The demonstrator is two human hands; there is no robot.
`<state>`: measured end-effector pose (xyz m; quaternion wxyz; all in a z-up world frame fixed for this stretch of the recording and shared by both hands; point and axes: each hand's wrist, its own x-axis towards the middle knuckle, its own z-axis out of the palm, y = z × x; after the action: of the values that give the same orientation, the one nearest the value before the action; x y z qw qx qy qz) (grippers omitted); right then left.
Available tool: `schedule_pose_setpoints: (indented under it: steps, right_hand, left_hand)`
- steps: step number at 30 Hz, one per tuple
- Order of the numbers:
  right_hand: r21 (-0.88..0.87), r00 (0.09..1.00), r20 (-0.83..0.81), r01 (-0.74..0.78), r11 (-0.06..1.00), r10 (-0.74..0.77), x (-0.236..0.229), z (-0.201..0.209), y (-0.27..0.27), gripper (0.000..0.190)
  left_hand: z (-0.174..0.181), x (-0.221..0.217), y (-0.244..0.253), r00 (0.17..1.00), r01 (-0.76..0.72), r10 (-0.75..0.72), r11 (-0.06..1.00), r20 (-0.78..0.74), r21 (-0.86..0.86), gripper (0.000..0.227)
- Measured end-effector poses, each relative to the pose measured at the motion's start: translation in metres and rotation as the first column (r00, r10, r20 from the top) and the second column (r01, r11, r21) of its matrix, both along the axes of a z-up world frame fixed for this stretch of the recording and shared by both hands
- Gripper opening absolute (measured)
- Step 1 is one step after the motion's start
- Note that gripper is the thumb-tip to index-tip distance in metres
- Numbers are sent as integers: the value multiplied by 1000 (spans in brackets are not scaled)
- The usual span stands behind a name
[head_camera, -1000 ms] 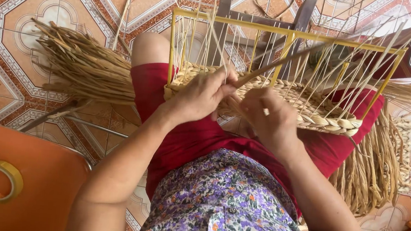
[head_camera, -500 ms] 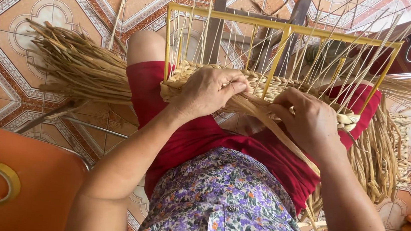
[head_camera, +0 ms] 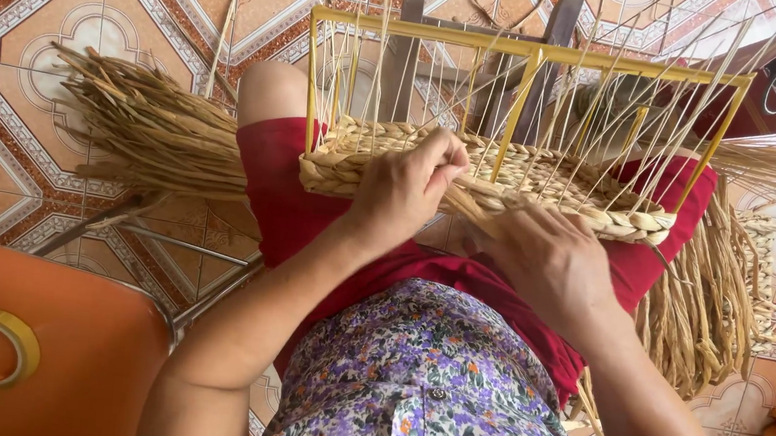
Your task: The person weaves a basket by hand, threading dried plant fibers through a rectangular frame and around vertical supports. They pull the fibers tight and add new stalks one at a time to build up the sides of the basket.
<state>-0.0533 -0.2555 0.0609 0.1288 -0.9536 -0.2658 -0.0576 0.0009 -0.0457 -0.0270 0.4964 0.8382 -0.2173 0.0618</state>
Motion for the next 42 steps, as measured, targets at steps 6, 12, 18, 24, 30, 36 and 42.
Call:
schedule_pose_setpoints:
  steps: [6, 12, 18, 24, 30, 36, 42]
  right_hand:
    - [16, 985, -97, 142, 990, -140, 18, 22, -7, 15]
    - [188, 978, 193, 41, 981, -78, 16, 9, 17, 8]
    - [539, 915, -402, 260, 801, -26, 45, -44, 9, 33]
    - [883, 867, -427, 461, -87, 257, 28, -46, -1, 9]
    - [869, 886, -451, 406, 284, 113, 8, -27, -14, 17]
    - [115, 915, -331, 283, 952, -232, 17, 15, -25, 35]
    - [107, 884, -405, 298, 949, -232, 13, -25, -49, 19]
  left_hand:
    - [55, 25, 16, 845, 443, -402, 896, -352, 39, 19]
    - [16, -5, 1, 999, 45, -45, 987, -2, 155, 20]
    - [12, -4, 18, 946, 293, -279, 954, -167, 63, 5]
    - [44, 39, 17, 594, 276, -332, 940, -733, -202, 10]
    - [30, 36, -12, 925, 345, -240, 857, -294, 384, 7]
    - [59, 42, 5, 830, 425, -365, 903, -421, 55, 16]
    - [44, 30, -2, 791, 215, -171, 977, -587, 6, 22]
